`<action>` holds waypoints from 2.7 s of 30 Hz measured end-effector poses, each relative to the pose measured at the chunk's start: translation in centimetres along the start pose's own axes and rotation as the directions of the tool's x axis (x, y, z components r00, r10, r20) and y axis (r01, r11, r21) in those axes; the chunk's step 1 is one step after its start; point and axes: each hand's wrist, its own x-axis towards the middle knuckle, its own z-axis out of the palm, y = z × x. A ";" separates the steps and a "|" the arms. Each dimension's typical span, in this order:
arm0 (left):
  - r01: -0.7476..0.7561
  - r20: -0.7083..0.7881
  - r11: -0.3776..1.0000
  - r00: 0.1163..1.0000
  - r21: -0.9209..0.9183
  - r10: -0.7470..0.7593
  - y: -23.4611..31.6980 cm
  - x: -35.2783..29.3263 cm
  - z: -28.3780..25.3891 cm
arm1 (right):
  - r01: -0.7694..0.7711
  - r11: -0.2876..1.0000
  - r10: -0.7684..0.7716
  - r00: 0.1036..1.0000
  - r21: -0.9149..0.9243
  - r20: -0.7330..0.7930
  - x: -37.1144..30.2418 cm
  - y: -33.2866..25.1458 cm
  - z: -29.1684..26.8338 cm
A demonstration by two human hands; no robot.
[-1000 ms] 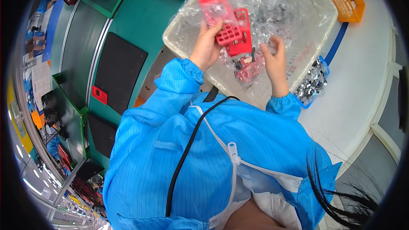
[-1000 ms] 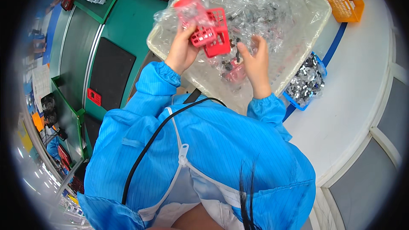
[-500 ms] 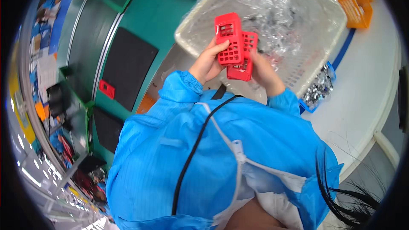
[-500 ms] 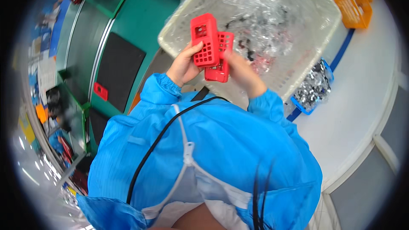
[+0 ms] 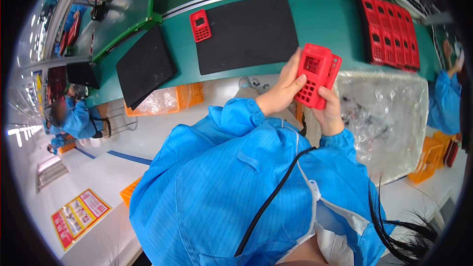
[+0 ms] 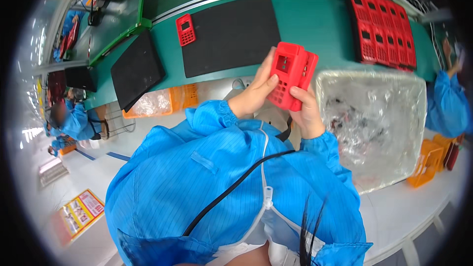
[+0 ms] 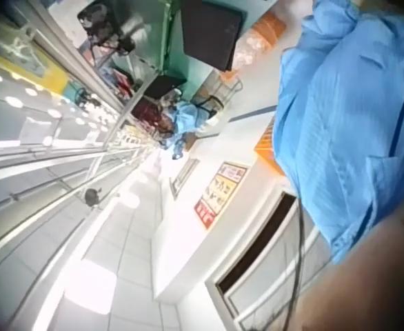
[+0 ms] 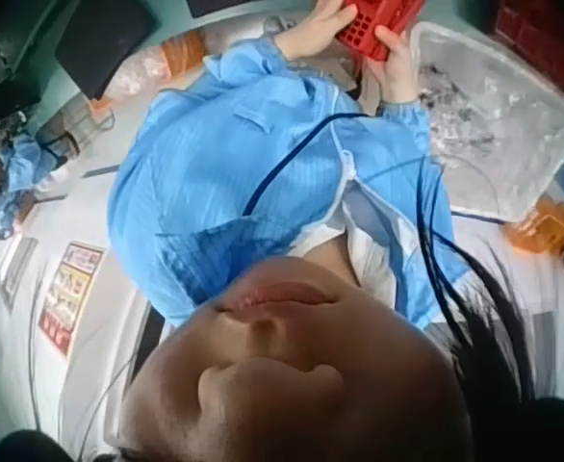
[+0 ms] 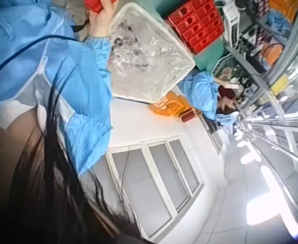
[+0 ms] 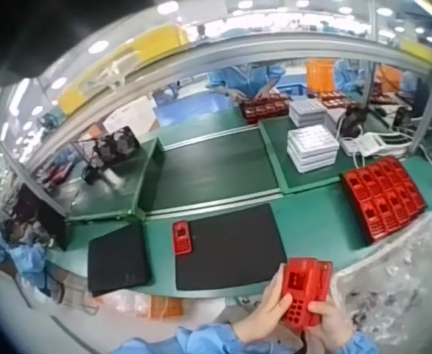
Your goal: The person sorts and organizes red plastic electronic device casings by hand, placing them into assembly trays on an assembly line.
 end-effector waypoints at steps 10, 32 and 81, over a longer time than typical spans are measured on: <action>0.025 -0.404 0.910 0.891 -0.413 -0.208 -3.8 2.5 -16.9 | 0.140 0.593 -0.272 0.962 -0.793 -0.033 16.5 8.2 12.5; -0.293 0.276 0.374 0.956 0.880 0.100 -8.3 6.1 -20.4 | -0.078 0.708 -0.261 0.895 -0.701 -0.363 20.9 3.7 5.6; -0.075 0.064 0.469 0.997 0.880 0.039 -3.6 5.3 -23.6 | -0.126 0.770 -0.198 0.885 -0.626 -0.422 22.0 -0.9 3.5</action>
